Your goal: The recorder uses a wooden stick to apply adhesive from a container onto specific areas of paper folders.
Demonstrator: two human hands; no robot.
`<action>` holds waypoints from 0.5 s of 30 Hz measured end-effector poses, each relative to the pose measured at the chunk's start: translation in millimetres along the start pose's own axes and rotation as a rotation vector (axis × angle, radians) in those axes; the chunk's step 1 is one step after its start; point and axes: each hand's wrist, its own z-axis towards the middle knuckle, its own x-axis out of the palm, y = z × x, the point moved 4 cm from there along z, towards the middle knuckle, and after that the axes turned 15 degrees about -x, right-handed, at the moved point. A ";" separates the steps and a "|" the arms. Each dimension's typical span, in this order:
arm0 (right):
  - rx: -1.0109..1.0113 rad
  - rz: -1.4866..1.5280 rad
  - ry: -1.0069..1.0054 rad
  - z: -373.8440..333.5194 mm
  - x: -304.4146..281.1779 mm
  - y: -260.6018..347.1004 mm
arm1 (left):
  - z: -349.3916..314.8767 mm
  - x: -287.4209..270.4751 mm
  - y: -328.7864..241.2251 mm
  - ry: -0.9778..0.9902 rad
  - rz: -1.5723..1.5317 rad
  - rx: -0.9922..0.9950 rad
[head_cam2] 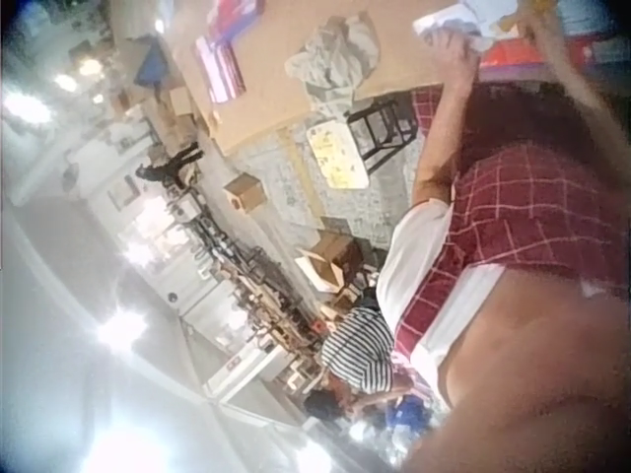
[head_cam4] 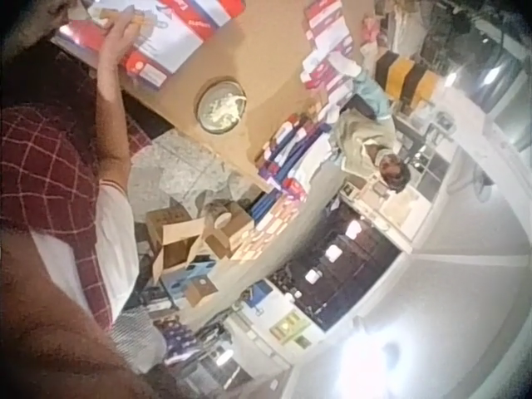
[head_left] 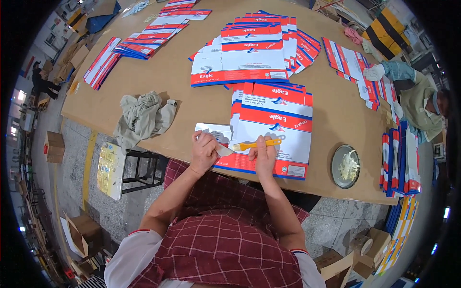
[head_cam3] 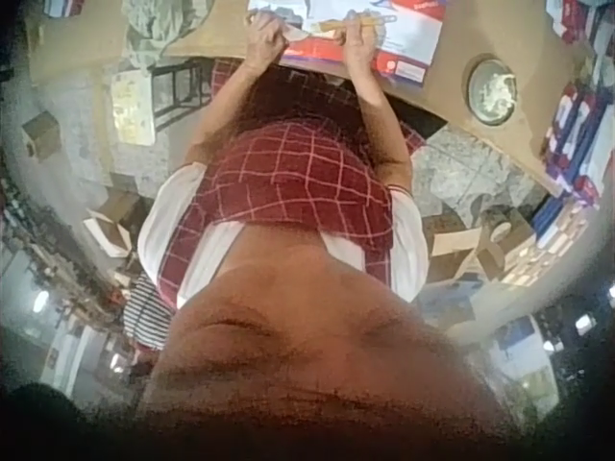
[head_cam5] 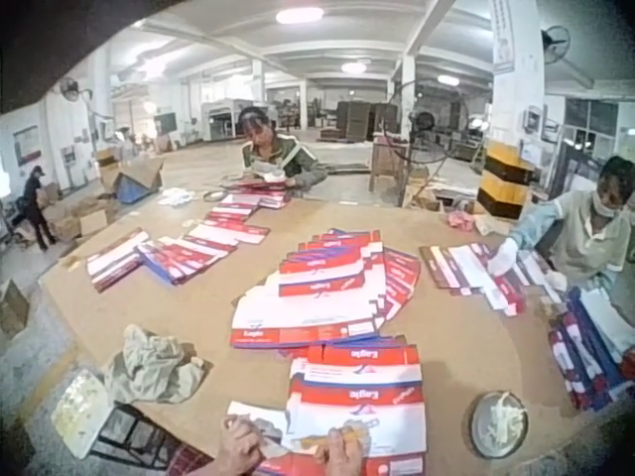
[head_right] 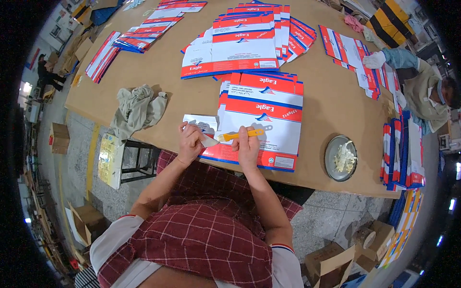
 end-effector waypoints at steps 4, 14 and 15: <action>-0.031 -0.115 0.161 -2.9 4.2 -0.5 | -0.6 0.6 1.1 0.000 -0.003 0.005; 0.009 0.017 0.030 -0.6 0.0 -1.9 | -0.1 2.4 2.3 -0.012 0.000 0.015; -0.033 -0.036 0.083 -1.9 2.3 -0.9 | -0.4 2.4 2.3 -0.017 -0.001 0.016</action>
